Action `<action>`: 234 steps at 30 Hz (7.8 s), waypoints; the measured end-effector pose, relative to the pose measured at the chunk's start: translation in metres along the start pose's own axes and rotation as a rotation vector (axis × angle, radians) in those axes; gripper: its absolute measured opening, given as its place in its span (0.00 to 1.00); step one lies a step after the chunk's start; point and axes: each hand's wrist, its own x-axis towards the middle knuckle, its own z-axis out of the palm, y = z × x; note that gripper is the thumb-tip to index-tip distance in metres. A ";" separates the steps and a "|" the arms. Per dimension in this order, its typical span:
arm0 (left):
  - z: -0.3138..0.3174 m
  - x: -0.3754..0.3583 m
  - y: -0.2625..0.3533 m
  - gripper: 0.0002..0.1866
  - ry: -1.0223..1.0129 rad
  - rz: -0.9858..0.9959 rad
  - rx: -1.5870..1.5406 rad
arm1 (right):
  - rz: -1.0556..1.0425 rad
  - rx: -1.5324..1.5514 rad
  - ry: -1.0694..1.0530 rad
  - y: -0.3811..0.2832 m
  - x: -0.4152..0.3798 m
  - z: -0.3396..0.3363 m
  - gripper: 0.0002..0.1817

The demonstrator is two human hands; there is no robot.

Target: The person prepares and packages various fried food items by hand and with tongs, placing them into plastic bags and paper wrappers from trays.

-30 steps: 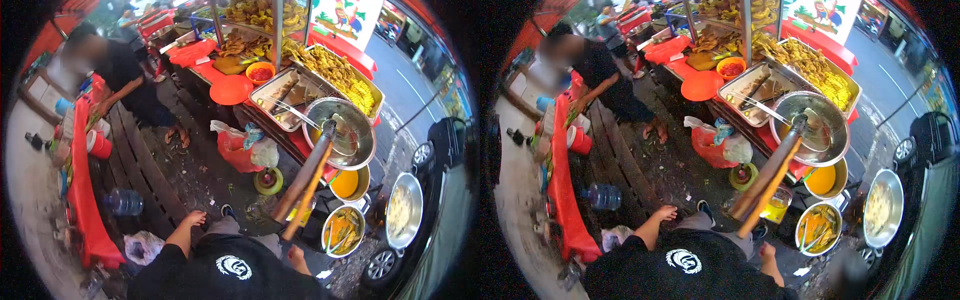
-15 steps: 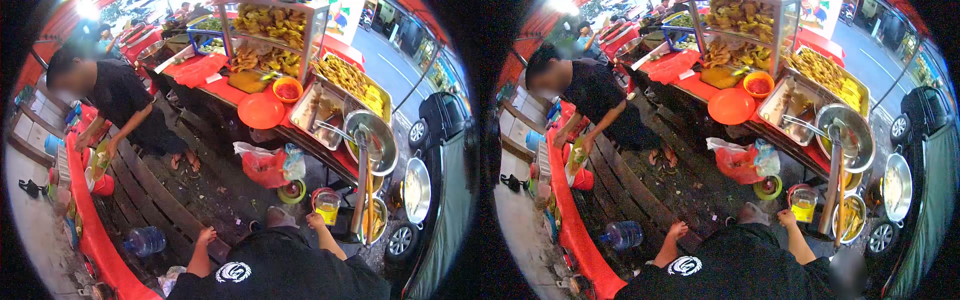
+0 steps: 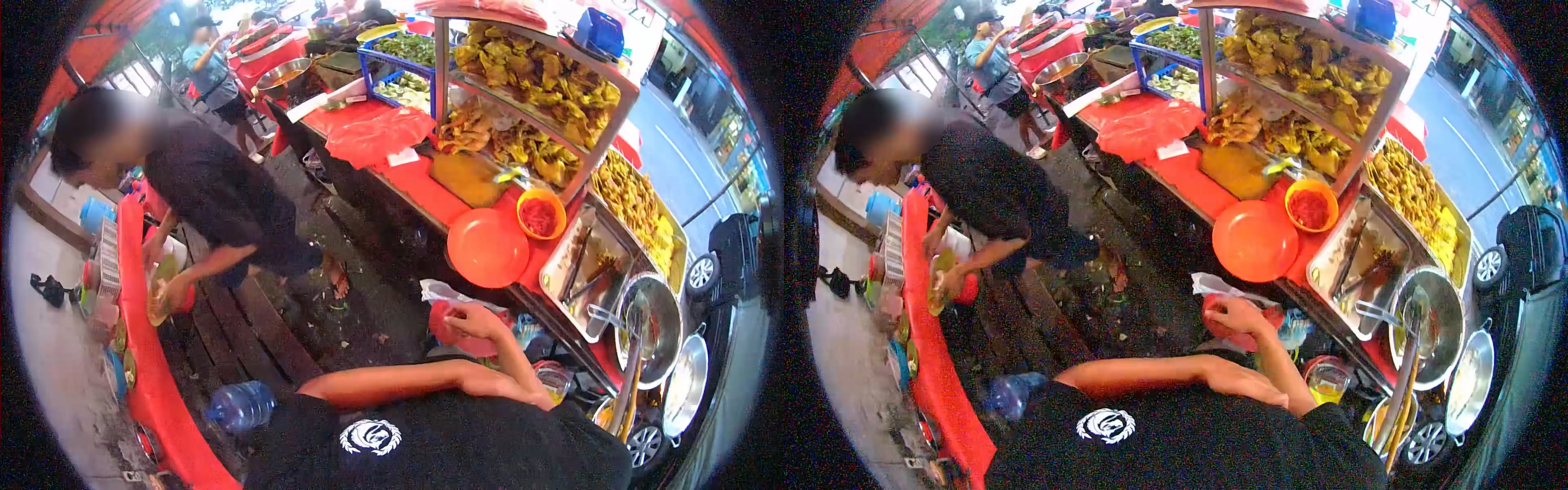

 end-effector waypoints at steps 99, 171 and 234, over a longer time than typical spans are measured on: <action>-0.532 -0.169 0.059 0.10 0.953 -0.011 0.252 | 0.014 0.481 1.168 -0.160 0.296 -0.134 0.19; -0.573 0.046 0.177 0.11 0.698 0.292 1.188 | -1.707 0.740 0.358 -0.394 0.015 -0.201 0.06; -0.505 -0.134 0.020 0.14 0.882 -0.035 0.601 | 0.531 0.551 1.289 -0.085 0.120 -0.071 0.11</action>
